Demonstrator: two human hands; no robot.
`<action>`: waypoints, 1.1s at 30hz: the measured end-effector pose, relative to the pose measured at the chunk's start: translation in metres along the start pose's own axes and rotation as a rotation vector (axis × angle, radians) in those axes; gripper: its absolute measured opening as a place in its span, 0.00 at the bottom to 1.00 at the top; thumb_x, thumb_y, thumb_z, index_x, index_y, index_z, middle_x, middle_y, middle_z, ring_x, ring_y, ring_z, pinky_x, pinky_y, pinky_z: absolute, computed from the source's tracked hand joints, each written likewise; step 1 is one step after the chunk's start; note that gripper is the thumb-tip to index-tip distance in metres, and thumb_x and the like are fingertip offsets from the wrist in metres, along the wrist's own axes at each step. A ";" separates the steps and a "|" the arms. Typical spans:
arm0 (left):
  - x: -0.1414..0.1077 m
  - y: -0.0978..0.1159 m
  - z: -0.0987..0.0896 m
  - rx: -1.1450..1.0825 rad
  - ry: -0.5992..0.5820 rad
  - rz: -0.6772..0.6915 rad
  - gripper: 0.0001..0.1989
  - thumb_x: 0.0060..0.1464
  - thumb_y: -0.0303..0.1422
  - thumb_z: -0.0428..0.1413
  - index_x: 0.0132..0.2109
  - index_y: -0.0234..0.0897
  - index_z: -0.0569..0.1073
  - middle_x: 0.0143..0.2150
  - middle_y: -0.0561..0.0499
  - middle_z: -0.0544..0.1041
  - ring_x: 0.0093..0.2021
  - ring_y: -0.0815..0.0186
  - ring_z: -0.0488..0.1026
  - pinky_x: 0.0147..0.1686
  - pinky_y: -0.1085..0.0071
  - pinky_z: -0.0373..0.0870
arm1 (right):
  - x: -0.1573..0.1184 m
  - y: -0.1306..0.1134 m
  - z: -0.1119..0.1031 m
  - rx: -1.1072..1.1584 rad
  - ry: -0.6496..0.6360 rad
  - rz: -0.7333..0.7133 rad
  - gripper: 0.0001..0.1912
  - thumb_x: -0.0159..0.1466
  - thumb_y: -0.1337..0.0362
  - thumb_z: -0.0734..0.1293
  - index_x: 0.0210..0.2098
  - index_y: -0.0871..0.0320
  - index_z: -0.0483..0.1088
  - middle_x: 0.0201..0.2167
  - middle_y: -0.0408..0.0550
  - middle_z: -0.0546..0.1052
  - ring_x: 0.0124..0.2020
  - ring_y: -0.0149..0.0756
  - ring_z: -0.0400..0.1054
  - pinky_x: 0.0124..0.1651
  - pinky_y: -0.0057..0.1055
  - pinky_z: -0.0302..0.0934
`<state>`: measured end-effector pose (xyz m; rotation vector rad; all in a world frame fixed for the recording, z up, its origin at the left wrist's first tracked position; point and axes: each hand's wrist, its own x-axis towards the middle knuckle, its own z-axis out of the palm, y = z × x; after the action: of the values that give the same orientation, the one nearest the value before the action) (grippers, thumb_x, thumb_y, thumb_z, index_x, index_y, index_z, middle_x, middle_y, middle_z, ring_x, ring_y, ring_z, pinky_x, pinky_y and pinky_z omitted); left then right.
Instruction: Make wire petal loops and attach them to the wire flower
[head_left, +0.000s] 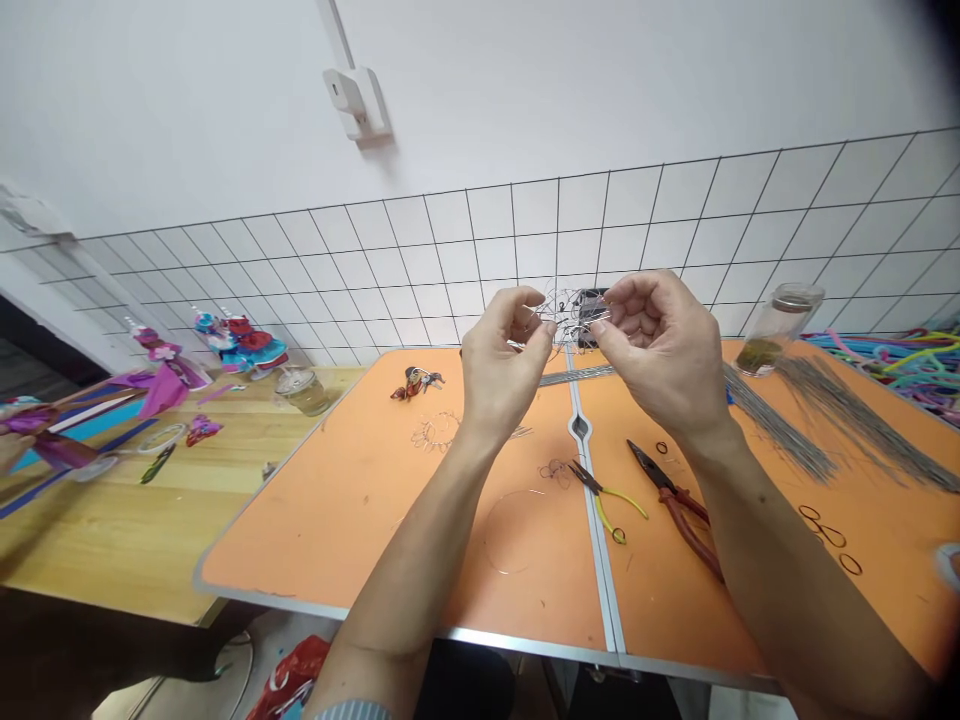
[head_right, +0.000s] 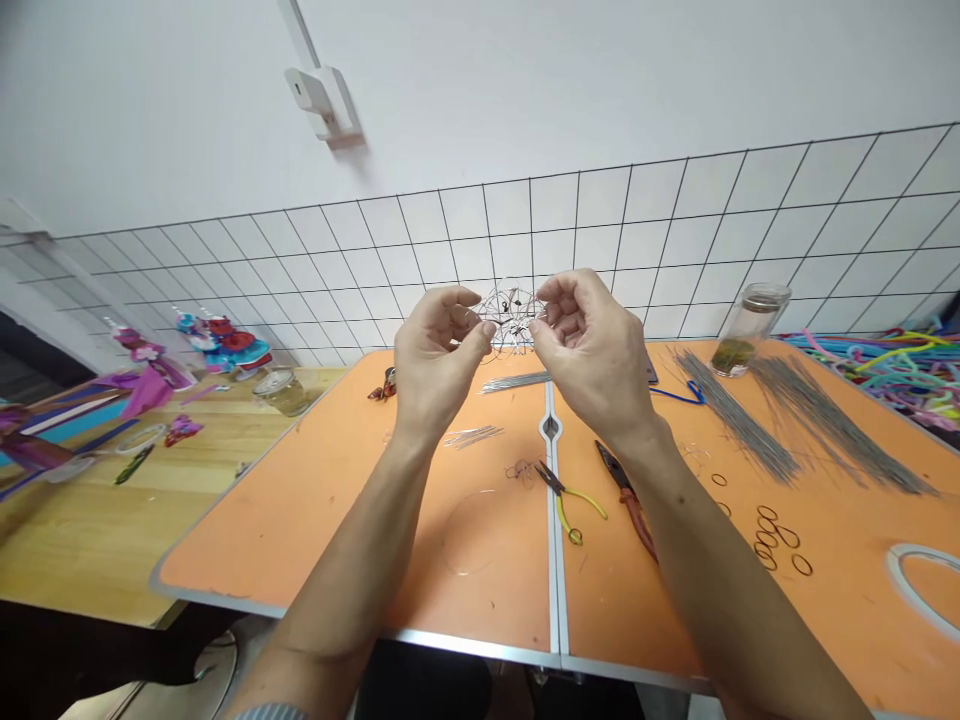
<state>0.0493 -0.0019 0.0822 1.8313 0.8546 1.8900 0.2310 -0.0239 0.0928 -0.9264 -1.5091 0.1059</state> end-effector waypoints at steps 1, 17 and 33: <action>0.000 0.000 0.000 0.008 -0.004 0.011 0.10 0.64 0.28 0.66 0.50 0.44 0.79 0.34 0.56 0.75 0.33 0.69 0.75 0.33 0.72 0.72 | 0.000 0.000 0.001 -0.006 0.003 -0.015 0.12 0.66 0.69 0.74 0.49 0.54 0.77 0.39 0.44 0.79 0.35 0.28 0.73 0.39 0.27 0.71; 0.000 0.007 0.001 -0.063 0.032 -0.079 0.10 0.69 0.38 0.65 0.38 0.41 0.78 0.30 0.54 0.75 0.32 0.69 0.70 0.34 0.71 0.75 | -0.005 -0.003 -0.001 -0.118 0.016 -0.106 0.02 0.73 0.64 0.71 0.42 0.54 0.76 0.37 0.46 0.80 0.33 0.32 0.71 0.39 0.34 0.68; 0.000 0.010 0.002 -0.117 0.016 -0.175 0.10 0.66 0.38 0.67 0.38 0.40 0.78 0.30 0.55 0.75 0.30 0.70 0.72 0.30 0.72 0.72 | -0.001 -0.008 -0.004 0.073 -0.012 0.058 0.02 0.71 0.64 0.72 0.40 0.55 0.76 0.32 0.45 0.78 0.30 0.29 0.71 0.34 0.30 0.66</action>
<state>0.0524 -0.0094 0.0887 1.6199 0.8609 1.8083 0.2305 -0.0317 0.0974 -0.9120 -1.4804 0.2078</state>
